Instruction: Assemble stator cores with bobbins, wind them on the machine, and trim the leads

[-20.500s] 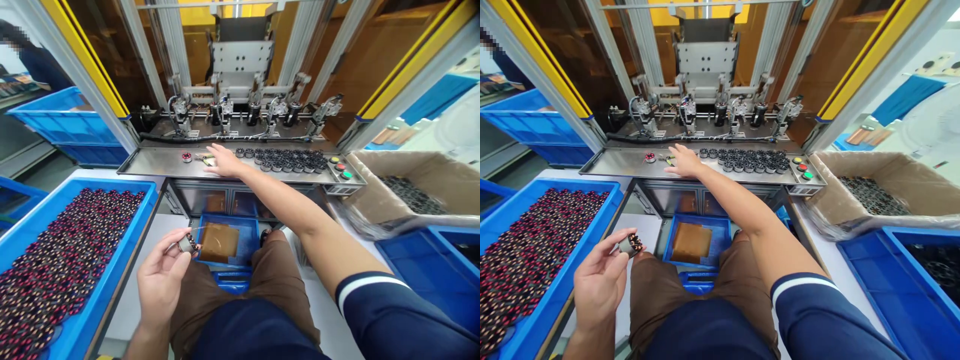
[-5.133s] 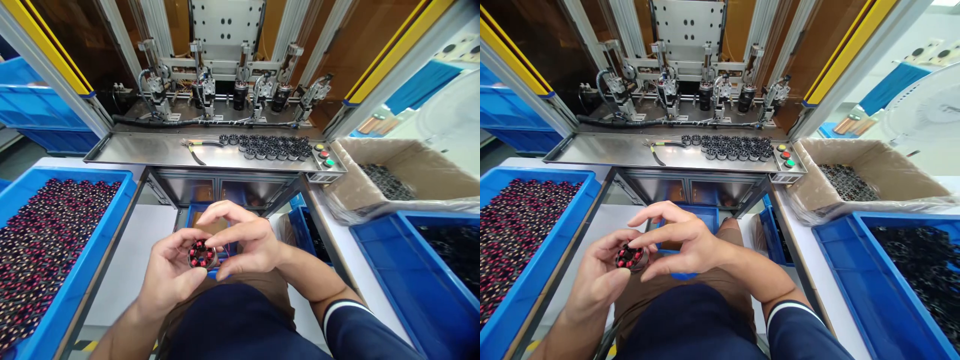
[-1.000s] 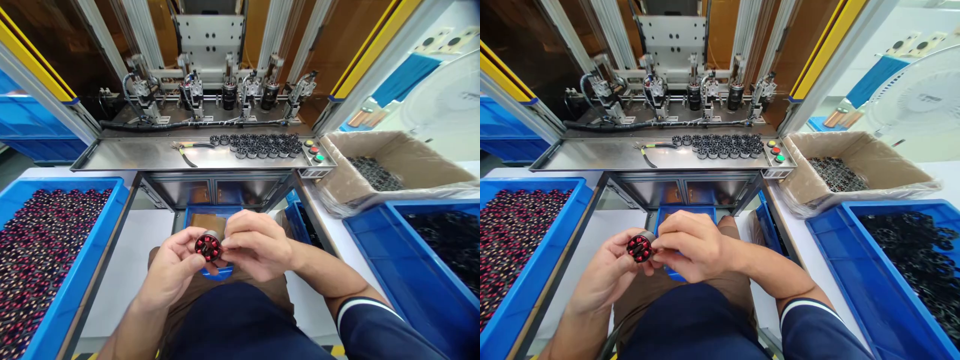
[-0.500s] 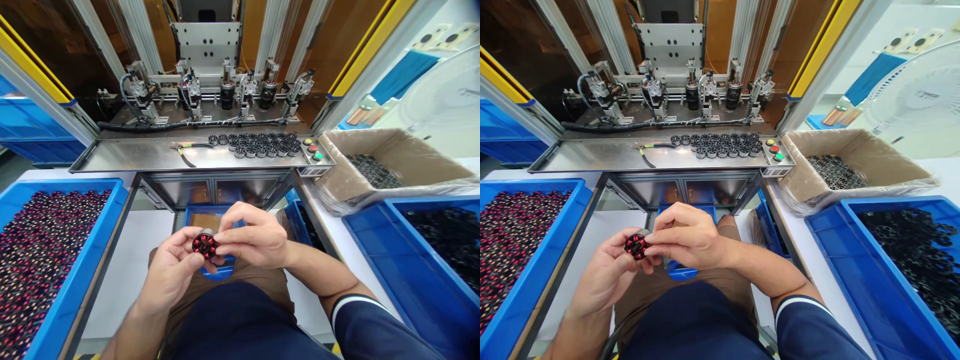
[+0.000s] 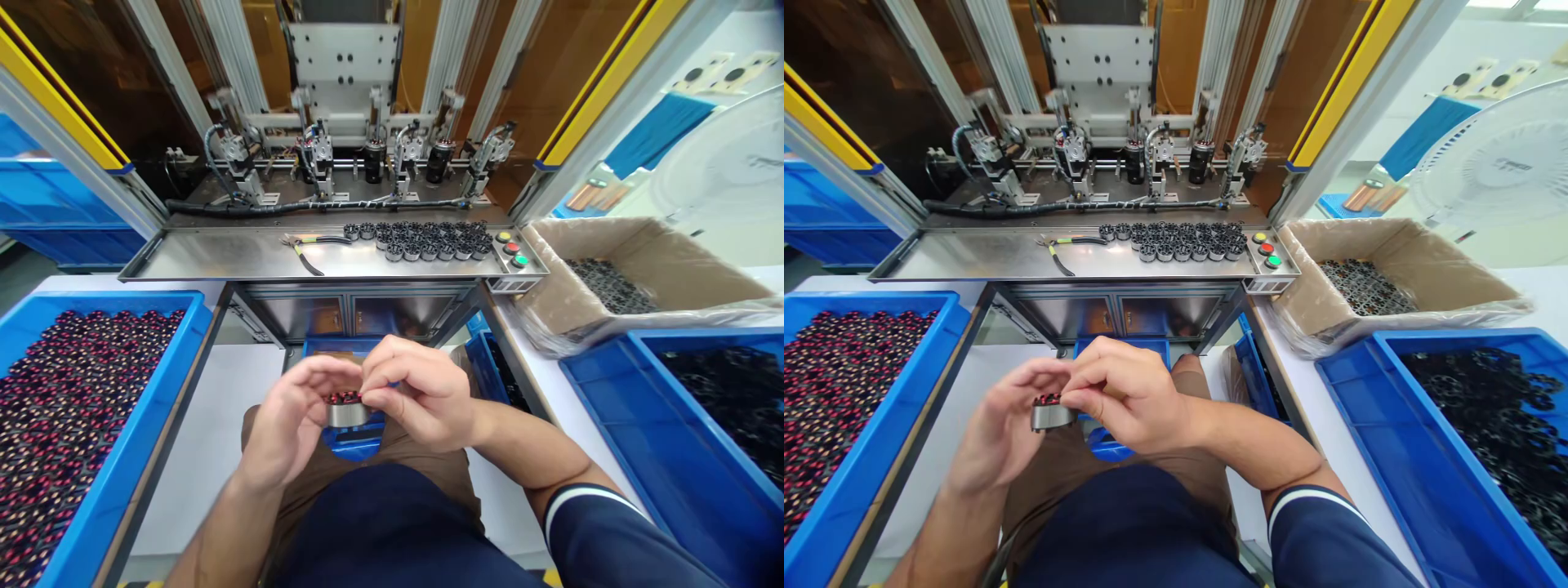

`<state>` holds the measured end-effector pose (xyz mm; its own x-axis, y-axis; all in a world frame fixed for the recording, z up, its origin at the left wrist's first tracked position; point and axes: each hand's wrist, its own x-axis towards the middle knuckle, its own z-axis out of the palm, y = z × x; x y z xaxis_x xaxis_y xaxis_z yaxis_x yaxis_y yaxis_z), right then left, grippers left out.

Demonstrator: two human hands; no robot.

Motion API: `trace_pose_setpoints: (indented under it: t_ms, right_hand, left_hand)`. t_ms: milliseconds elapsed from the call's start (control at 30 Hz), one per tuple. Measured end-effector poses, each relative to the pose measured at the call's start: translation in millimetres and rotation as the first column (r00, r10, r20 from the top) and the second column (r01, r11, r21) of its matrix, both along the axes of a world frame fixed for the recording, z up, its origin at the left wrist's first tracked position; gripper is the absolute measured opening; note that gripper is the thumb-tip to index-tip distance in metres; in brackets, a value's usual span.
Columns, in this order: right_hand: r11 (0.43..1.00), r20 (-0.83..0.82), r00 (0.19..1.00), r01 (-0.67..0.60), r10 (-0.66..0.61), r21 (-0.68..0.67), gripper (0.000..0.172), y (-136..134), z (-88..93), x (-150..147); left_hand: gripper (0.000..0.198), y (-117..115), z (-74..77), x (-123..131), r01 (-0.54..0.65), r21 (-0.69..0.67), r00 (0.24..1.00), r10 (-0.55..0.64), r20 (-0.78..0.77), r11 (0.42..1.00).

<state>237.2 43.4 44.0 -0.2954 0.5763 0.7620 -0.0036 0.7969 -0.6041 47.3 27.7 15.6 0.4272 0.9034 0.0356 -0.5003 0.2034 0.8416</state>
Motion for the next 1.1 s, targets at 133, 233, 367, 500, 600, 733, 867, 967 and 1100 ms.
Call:
trace_pose_setpoints:
  t_ms: [133, 233, 367, 500, 600, 733, 867, 967, 1100]
  right_hand:
    - [0.998, 0.021, 0.999, -0.028, 0.028, 0.047, 0.007, 2, -0.5, 4]
    - [0.997, 0.024, 0.999, 0.045, -0.047, 0.068, 0.005, 1, 0.7, 5]
    - [0.985, 0.008, 0.986, 0.168, -0.169, 0.032, 0.004, -2, 3.4, 2]
    - [0.979, -0.016, 0.98, 0.195, -0.196, -0.057, 0.009, -3, 5.1, -2]
    - [0.995, -0.027, 0.996, 0.087, -0.089, -0.042, 0.008, -1, 4.7, -2]
    - [0.998, 0.001, 0.999, -0.049, 0.049, 0.035, 0.006, 3, 4.3, 0]
    - [0.999, 0.007, 1.0, -0.016, 0.016, 0.052, 0.007, 2, 5.9, 4]
    - [0.996, 0.001, 0.997, 0.081, -0.082, 0.033, 0.006, 0, 7.5, 5]
    - [0.976, -0.011, 0.977, 0.21, -0.211, -0.048, 0.009, -1, 8.1, 1]
  left_hand:
    - [0.056, 2, 5.2, 1, 0.395, -0.135, 0.918, -0.397, 0.012, 0.909]
    - [0.03, -1, 9.2, 3, 0.275, -0.091, 0.961, -0.277, -0.006, 0.957]
    - [0.03, -4, 7.7, 5, 0.043, 0.012, 0.999, -0.043, 0.018, 0.999]
    - [0.034, -5, 5.1, 3, -0.103, 0.097, 0.987, 0.09, 0.13, 0.99]
    - [0.029, 0, 5.0, 2, -0.092, 0.053, 0.972, 0.078, 0.224, 0.994]
    - [0.056, 8, 3.4, 2, 0.334, -0.14, 0.94, -0.319, 0.119, 0.932]
    - [0.048, 6, 3.0, 2, 0.48, -0.154, 0.877, -0.473, 0.083, 0.864]
    - [0.022, 1, 4.7, 5, 0.228, -0.056, 0.973, -0.225, 0.052, 0.972]
    - [0.032, -2, 4.0, 8, -0.113, 0.11, 0.986, 0.097, 0.136, 0.988]
